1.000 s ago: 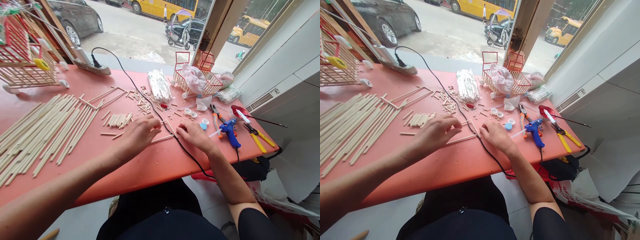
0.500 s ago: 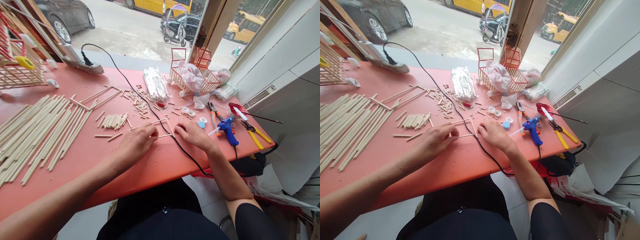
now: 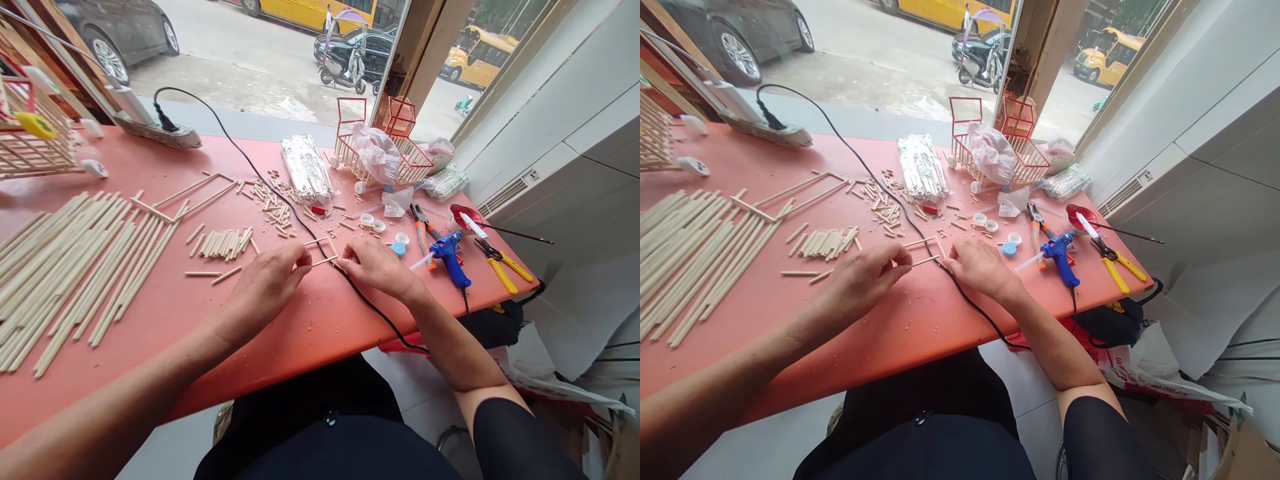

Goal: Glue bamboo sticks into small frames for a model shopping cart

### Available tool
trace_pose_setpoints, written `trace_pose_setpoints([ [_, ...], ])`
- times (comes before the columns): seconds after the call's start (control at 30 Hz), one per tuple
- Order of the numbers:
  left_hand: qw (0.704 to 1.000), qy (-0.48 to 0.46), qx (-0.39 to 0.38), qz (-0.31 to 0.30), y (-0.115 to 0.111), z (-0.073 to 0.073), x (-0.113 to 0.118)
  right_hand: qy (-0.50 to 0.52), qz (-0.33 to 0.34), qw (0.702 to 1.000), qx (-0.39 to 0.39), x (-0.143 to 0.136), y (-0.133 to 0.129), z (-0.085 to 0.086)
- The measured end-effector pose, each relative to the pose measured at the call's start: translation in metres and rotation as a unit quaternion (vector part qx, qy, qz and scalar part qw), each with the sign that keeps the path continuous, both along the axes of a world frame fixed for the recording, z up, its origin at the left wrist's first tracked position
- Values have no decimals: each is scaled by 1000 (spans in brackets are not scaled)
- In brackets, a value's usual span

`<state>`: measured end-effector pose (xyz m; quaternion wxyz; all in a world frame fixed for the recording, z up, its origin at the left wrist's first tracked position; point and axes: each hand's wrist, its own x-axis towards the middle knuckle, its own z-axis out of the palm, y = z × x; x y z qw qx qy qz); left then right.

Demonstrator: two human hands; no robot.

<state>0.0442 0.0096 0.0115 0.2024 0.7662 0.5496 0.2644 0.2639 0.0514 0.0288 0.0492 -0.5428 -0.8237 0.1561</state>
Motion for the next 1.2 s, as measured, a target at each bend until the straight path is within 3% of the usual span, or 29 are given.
trace_pose_setpoints([
  [0.3,1000,-11,12,-1,-2,2,0,-80,-4,996,24,-8,-1,12],
  [0.6,998,-46,48,-2,0,-5,1,117,-31,993,-5,6,0,2],
  [0.87,996,-52,76,9,1,-6,4,192,-5,981,-30,12,5,-10],
  [1.2,995,-53,80,20,-1,-4,3,265,-9,963,-47,10,0,-5],
])
